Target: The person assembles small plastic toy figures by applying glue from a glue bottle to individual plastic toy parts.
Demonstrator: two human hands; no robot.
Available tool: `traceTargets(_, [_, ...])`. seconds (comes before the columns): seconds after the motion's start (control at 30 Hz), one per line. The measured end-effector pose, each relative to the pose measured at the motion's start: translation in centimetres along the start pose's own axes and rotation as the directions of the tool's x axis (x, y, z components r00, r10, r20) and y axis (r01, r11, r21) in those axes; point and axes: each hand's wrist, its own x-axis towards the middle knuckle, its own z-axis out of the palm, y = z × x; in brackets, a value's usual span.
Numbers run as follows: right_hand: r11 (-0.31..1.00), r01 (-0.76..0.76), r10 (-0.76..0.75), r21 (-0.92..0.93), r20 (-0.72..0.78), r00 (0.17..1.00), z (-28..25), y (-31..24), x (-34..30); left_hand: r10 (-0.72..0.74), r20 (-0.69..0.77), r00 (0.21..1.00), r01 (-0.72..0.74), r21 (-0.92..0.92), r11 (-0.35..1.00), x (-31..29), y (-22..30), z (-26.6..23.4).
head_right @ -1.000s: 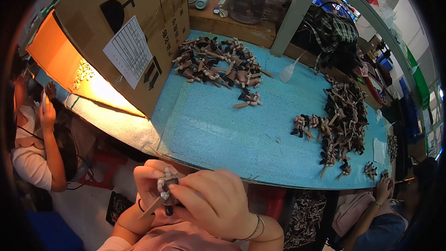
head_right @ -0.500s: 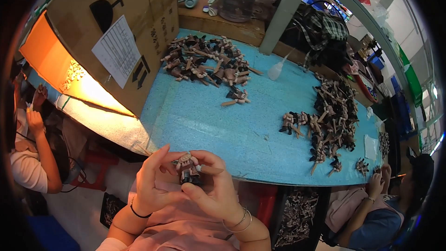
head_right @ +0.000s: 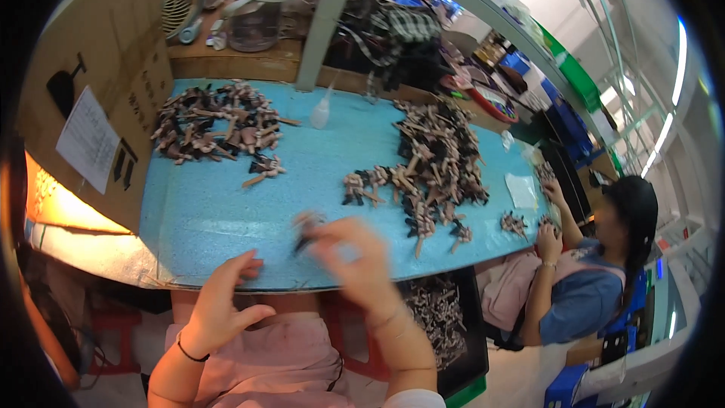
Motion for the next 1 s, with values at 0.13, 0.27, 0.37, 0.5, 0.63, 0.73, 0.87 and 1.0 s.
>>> traceTargets(0.13, [0.965, -0.163, -0.007, -0.203, -0.647, 0.763, -10.8, 11.6, 3.8, 0.157, 0.030, 0.987, -0.160, 0.158, 0.974, 1.5, -0.5, 0.6])
traceTargets(0.27, [0.890, -0.275, -0.083, -0.363, -0.723, 0.686, -18.2, 18.5, 5.9, 0.262, -0.035, 0.964, -0.229, 0.384, 0.895, 4.5, -1.6, -0.6])
traceTargets(0.37, [0.444, -0.598, 0.096, -0.668, -0.628, 0.773, -18.1, 19.2, 6.8, 0.338, -0.090, 0.937, -0.212, 0.622, 0.754, 8.2, -4.3, -1.4])
traceTargets(0.5, [0.710, -0.050, -0.346, -0.703, -0.409, 0.845, -11.0, 13.9, 9.3, 0.450, -0.105, 0.887, -0.260, 0.692, 0.674, 14.0, -5.1, -2.7])
traceTargets(0.63, [0.937, -0.140, 0.096, -0.321, -0.148, 0.984, -1.3, 12.5, 11.8, 0.241, -0.244, 0.939, 0.023, 0.747, 0.664, 18.5, -4.6, -2.1])
traceTargets(0.73, [0.935, -0.177, 0.153, -0.308, -0.102, 0.983, 2.7, 16.3, 14.3, 0.314, -0.233, 0.920, -0.032, 0.755, 0.655, 20.8, -5.0, -1.8])
traceTargets(0.87, [0.948, -0.303, 0.295, -0.097, -0.087, 0.951, 5.0, 18.1, 16.3, 0.265, 0.128, 0.956, -0.280, 0.670, 0.688, 21.4, -4.9, -3.7])
traceTargets(1.0, [0.961, -0.216, 0.200, -0.174, -0.104, 0.974, 4.8, 17.6, 16.4, 0.217, 0.265, 0.940, -0.339, 0.630, 0.699, 18.5, -5.6, -4.6])
